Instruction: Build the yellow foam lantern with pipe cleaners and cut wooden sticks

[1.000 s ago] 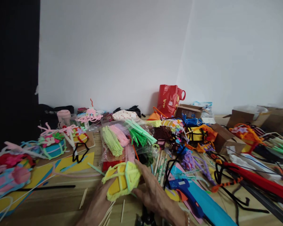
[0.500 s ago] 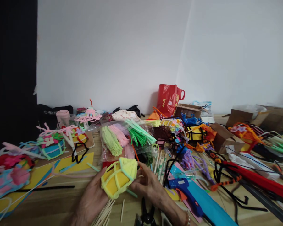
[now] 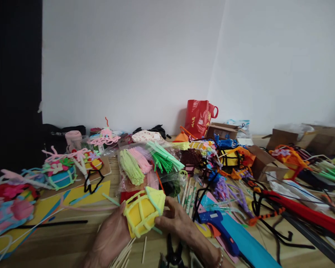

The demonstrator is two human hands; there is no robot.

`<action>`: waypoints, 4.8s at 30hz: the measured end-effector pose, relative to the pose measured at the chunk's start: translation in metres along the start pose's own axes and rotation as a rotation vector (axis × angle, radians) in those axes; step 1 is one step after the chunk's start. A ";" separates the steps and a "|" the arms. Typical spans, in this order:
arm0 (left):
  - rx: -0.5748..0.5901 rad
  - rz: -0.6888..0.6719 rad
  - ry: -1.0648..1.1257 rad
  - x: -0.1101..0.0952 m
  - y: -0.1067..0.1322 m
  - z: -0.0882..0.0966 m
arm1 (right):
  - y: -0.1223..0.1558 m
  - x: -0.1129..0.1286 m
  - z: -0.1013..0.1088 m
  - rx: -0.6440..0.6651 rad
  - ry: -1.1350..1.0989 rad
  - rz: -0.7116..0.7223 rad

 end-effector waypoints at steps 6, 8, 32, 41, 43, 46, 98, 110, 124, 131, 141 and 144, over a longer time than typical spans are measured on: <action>-0.003 -0.024 -0.040 -0.002 0.000 0.010 | -0.001 0.007 -0.007 0.051 -0.038 0.025; -0.040 -0.019 -0.059 -0.002 0.000 0.013 | -0.001 0.007 -0.008 0.048 -0.033 0.034; -0.580 -0.239 -0.666 0.003 0.007 0.015 | 0.003 -0.004 -0.001 -0.101 0.177 -0.018; -0.643 -0.217 -0.519 0.003 0.010 0.017 | 0.002 -0.009 0.001 -0.152 0.274 0.004; -0.683 -0.226 -0.527 0.003 0.011 0.019 | 0.002 -0.008 0.000 -0.162 0.282 0.013; -0.689 -0.237 -0.534 0.003 0.011 0.019 | 0.002 -0.007 -0.003 -0.148 0.275 0.004; -0.562 -0.122 -0.618 0.012 0.012 0.019 | 0.006 -0.044 0.010 -0.263 -0.017 -0.318; -0.460 -0.065 -0.624 0.019 0.009 0.018 | 0.009 -0.010 -0.006 -0.194 0.167 -0.189; -0.343 -0.111 -0.428 0.010 0.004 0.003 | 0.005 -0.014 0.005 -0.331 0.100 -0.120; -0.529 -0.189 -0.412 0.010 0.003 0.017 | 0.006 -0.014 0.008 -0.352 0.118 -0.089; -0.604 -0.234 -0.458 0.014 0.004 0.027 | 0.007 0.006 -0.002 -0.296 0.193 0.007; -0.573 -0.224 -0.479 0.013 0.001 0.023 | 0.007 0.007 -0.001 -0.287 0.218 0.023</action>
Point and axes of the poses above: each hand's wrist, its own y-axis away from the middle knuckle, its own z-axis out of the back of the hand, x = y × z, the point moved 4 cm from there along -y, towards the middle knuckle, and after that the axes turned 1 degree about z, right-handed, at the moved point
